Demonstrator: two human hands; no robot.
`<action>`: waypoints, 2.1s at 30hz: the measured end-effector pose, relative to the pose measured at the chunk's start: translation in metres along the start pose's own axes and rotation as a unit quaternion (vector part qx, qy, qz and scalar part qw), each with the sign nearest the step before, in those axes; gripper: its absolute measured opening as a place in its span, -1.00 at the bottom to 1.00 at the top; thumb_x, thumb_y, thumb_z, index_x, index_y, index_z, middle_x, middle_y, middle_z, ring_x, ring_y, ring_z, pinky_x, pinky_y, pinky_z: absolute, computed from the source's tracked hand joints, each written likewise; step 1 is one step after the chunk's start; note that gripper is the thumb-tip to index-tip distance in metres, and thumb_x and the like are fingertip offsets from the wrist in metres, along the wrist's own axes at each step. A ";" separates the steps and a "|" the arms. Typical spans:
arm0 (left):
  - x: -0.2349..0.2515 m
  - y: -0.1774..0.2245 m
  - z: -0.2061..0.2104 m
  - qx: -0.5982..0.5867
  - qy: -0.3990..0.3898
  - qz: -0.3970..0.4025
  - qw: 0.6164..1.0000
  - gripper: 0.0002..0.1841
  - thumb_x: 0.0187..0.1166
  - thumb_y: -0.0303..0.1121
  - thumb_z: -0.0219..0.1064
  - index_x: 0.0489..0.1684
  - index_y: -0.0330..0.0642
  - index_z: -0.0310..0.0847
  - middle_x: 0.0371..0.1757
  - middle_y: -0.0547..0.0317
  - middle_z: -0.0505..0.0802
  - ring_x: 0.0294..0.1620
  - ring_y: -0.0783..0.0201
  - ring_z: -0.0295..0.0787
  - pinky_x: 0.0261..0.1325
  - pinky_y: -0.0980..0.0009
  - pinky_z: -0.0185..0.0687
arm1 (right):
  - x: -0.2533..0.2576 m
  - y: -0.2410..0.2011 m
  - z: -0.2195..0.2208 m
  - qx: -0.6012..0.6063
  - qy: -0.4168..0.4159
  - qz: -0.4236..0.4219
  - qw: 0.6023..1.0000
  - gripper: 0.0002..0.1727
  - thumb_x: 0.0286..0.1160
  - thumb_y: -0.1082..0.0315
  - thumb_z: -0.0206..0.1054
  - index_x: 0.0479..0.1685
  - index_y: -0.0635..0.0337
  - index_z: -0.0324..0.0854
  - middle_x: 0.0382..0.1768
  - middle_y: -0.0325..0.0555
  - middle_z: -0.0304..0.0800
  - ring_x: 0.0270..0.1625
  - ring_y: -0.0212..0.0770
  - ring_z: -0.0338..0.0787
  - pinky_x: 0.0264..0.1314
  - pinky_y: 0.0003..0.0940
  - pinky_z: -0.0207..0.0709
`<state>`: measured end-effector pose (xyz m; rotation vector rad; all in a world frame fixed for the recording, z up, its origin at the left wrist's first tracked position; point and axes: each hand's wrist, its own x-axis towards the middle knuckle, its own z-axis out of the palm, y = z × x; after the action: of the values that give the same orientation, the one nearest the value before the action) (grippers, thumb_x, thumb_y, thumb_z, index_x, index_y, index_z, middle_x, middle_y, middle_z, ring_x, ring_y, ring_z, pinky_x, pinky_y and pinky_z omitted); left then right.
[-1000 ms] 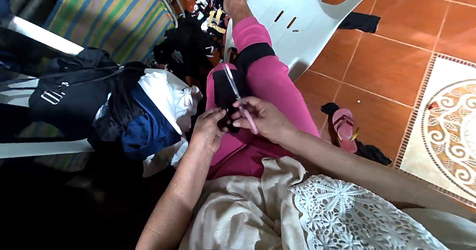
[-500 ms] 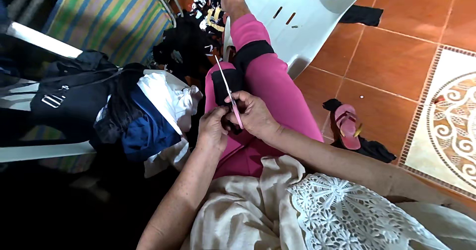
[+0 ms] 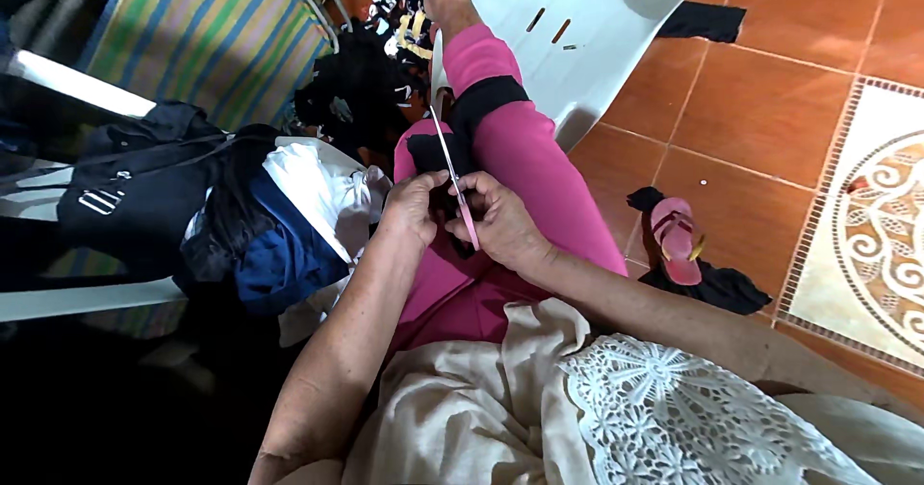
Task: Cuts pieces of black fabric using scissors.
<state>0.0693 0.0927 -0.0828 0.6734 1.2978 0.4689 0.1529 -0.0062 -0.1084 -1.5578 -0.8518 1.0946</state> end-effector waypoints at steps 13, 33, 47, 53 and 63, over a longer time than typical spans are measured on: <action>-0.002 0.008 -0.041 0.050 -0.015 0.020 0.998 -0.78 0.63 -0.58 0.20 0.16 -0.19 0.47 -0.25 0.10 0.72 -0.53 0.39 0.58 -0.54 0.53 0.52 | 0.004 -0.008 0.021 -0.070 -0.066 -0.020 0.995 -0.53 0.28 0.60 0.53 0.23 0.27 0.58 -0.39 -0.06 0.75 -0.44 -0.28 0.71 -0.30 -0.32 0.65; -0.008 -0.003 -0.046 -0.086 0.098 -0.001 0.991 -0.94 0.79 -0.44 0.12 0.00 -0.19 0.47 -0.30 0.08 0.64 -0.50 0.32 0.61 -0.46 0.45 0.63 | -0.001 0.000 0.029 -0.153 -0.096 -0.046 0.982 -0.61 0.37 0.51 0.48 0.21 0.27 0.61 -0.36 -0.02 0.78 -0.38 -0.20 0.77 -0.23 -0.23 0.70; -0.018 -0.004 -0.050 -0.040 0.059 -0.018 0.997 -0.83 0.83 -0.40 0.04 0.23 -0.15 0.42 -0.19 0.07 0.64 -0.39 0.27 0.64 -0.37 0.39 0.67 | -0.004 0.005 0.030 -0.175 -0.110 -0.062 0.976 -0.63 0.40 0.46 0.45 0.21 0.22 0.61 -0.31 -0.06 0.83 -0.35 -0.20 0.79 -0.21 -0.20 0.68; -0.019 -0.001 -0.053 -0.067 0.037 -0.029 0.997 -0.89 0.82 -0.42 0.05 0.10 -0.13 0.43 -0.23 0.09 0.66 -0.36 0.27 0.69 -0.25 0.35 0.73 | -0.009 0.008 0.031 -0.201 -0.087 -0.122 0.968 -0.61 0.33 0.47 0.48 0.19 0.23 0.64 -0.34 -0.01 0.82 -0.36 -0.10 0.82 -0.23 -0.10 0.71; -0.013 -0.010 -0.050 -0.090 0.054 -0.001 0.994 -0.80 0.89 -0.38 -0.05 0.32 -0.14 0.31 -0.08 0.01 0.63 -0.29 0.19 0.71 -0.25 0.27 0.75 | -0.018 0.010 0.007 -0.129 -0.126 -0.025 0.983 -0.58 0.32 0.45 0.50 0.20 0.26 0.60 -0.35 -0.12 0.75 -0.36 -0.39 0.72 -0.20 -0.44 0.64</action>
<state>0.0176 0.0861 -0.0865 0.5013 1.3394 0.6209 0.1407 -0.0229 -0.1149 -1.6187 -1.2387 1.1988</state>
